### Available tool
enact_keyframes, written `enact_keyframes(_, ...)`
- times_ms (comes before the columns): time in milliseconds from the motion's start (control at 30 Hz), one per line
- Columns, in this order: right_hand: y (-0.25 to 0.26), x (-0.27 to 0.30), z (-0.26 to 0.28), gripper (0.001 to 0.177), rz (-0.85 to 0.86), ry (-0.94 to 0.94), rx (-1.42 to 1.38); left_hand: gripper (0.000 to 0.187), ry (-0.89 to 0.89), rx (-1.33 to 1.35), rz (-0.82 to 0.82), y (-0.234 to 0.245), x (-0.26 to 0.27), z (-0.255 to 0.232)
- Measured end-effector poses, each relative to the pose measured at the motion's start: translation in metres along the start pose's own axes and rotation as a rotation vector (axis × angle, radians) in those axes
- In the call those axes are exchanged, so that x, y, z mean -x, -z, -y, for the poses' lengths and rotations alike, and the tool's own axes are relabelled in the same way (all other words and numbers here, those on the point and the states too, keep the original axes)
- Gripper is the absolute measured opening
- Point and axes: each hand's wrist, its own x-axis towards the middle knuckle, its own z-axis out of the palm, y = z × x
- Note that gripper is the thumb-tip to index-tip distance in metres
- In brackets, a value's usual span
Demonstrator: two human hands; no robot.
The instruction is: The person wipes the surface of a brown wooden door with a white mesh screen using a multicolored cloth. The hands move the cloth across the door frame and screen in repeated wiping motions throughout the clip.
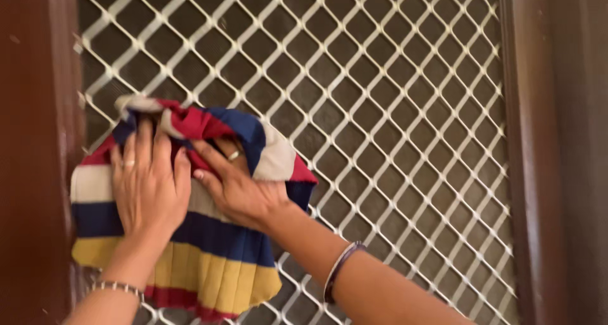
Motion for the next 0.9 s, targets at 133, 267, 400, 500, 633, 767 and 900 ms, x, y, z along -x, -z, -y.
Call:
enact_keyframes(133, 0.001, -0.064, -0.006, 0.059, -0.069, 0.072, 0.151, 0.059, -0.094, -0.075, -0.09, 0.001, -0.061, 0.036)
enact_keyframes(267, -0.017, -0.12, -0.004, 0.066, -0.068, 0.097, 0.145, 0.06, -0.058, -0.27, -0.127, 0.009, -0.102, 0.071)
enact_keyframes(400, -0.039, -0.167, 0.008, 0.067, -0.087, 0.133, 0.146, 0.061, -0.016, -0.257, -0.1, 0.022, -0.125, 0.104)
enact_keyframes(500, -0.056, -0.188, 0.025, 0.067, -0.143, 0.074, 0.091, 0.067, 0.024, -0.167, -0.126, 0.023, -0.124, 0.114)
enact_keyframes(633, -0.083, -0.187, 0.051, 0.062, -0.253, -0.017, 0.009, 0.064, 0.109, -0.178, -0.147, 0.021, -0.113, 0.118)
enact_keyframes(767, -0.097, -0.171, 0.059, 0.06, -0.273, 0.022, -0.069, 0.064, 0.13, -0.17, -0.128, 0.028, -0.095, 0.119)
enact_keyframes(900, -0.111, -0.148, 0.069, 0.06, -0.229, 0.026, -0.171, 0.063, 0.133, -0.179, -0.118, 0.038, -0.067, 0.118)
